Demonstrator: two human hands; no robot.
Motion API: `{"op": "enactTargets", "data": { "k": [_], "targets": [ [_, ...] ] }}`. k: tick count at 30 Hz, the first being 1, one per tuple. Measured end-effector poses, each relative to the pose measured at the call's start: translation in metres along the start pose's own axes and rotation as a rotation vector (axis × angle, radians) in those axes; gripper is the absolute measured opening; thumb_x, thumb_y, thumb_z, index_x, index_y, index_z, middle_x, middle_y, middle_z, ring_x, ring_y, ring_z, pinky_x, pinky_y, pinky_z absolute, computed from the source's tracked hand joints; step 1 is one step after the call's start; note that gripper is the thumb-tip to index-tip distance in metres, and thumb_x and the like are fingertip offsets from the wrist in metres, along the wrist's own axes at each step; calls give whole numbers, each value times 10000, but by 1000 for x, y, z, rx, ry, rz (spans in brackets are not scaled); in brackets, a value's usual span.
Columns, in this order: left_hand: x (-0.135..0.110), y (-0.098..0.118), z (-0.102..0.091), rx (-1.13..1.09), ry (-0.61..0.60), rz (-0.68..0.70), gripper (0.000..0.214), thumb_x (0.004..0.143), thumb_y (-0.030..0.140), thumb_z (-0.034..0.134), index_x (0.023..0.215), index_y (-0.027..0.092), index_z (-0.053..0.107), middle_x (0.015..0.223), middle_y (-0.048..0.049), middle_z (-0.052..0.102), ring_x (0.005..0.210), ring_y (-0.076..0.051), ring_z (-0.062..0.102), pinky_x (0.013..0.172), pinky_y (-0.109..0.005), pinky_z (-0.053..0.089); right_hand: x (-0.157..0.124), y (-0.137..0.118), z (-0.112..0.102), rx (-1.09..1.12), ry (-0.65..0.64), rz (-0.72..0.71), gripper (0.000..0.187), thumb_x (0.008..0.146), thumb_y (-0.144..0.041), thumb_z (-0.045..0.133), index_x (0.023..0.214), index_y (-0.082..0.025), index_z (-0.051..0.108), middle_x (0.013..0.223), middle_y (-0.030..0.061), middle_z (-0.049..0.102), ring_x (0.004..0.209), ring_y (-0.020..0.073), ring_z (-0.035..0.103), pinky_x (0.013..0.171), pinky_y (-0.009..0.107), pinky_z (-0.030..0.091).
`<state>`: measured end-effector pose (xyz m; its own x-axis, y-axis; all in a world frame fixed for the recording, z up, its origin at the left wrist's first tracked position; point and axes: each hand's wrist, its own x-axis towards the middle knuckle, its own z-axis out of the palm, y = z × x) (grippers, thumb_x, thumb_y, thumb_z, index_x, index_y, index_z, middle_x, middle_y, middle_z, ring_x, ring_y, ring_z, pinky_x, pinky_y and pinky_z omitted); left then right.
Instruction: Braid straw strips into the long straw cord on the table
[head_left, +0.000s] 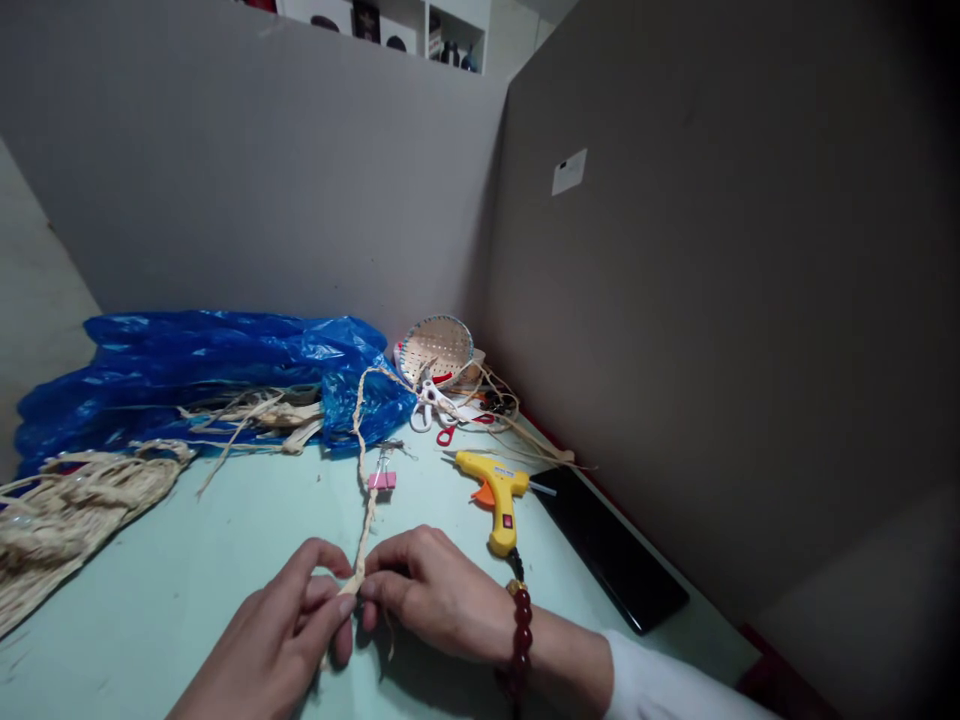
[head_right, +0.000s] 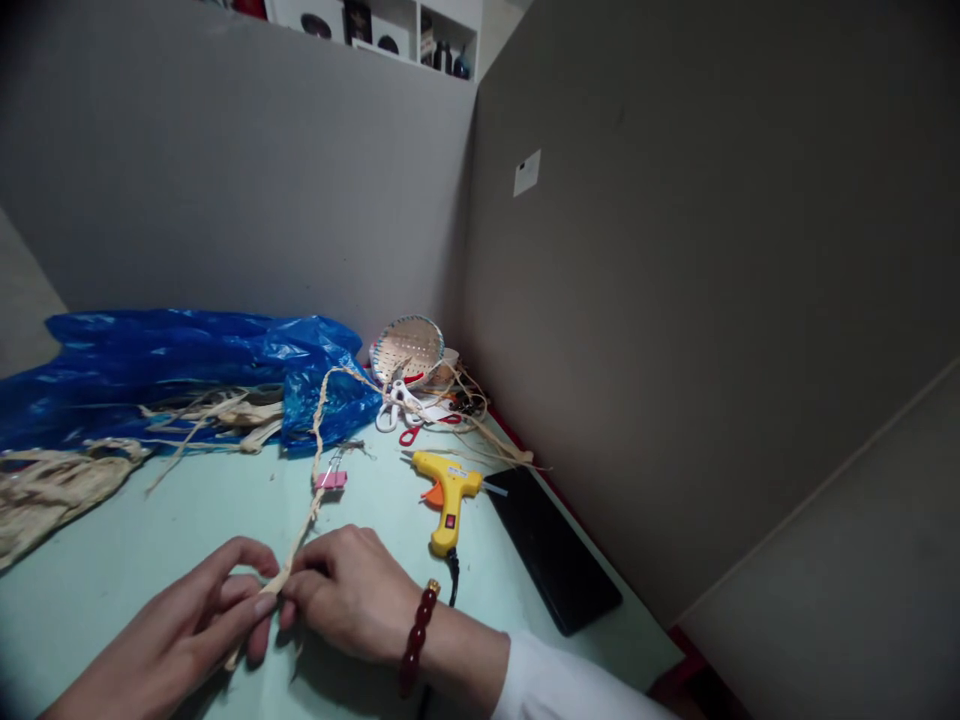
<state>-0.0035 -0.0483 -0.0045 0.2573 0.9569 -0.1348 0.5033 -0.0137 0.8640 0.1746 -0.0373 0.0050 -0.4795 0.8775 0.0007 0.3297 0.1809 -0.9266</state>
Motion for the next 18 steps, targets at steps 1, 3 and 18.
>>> {"op": "enactTargets", "data": {
  "k": [1,3,18],
  "targets": [
    [-2,1,1,41,5,28,260,831,503,502,845,246,463,562,53,617,563,-154,525,555,-241,345,-1,0,2,17,28,4,217,829,-137,503,652,-138,628,576,-38,539,551,68,441,598,185,348],
    [-5,4,3,101,16,83,265,855,499,473,775,248,452,579,52,626,561,-144,525,558,-236,340,-1,3,6,67,71,19,212,833,-189,534,655,-143,641,552,-44,514,539,71,424,588,189,343],
    [-11,-1,4,140,33,53,390,842,568,455,648,237,531,556,30,579,474,-133,502,478,-216,383,-5,1,14,69,233,-18,242,795,-165,554,562,-118,603,483,-55,356,517,68,309,491,208,244]
  ]
}}
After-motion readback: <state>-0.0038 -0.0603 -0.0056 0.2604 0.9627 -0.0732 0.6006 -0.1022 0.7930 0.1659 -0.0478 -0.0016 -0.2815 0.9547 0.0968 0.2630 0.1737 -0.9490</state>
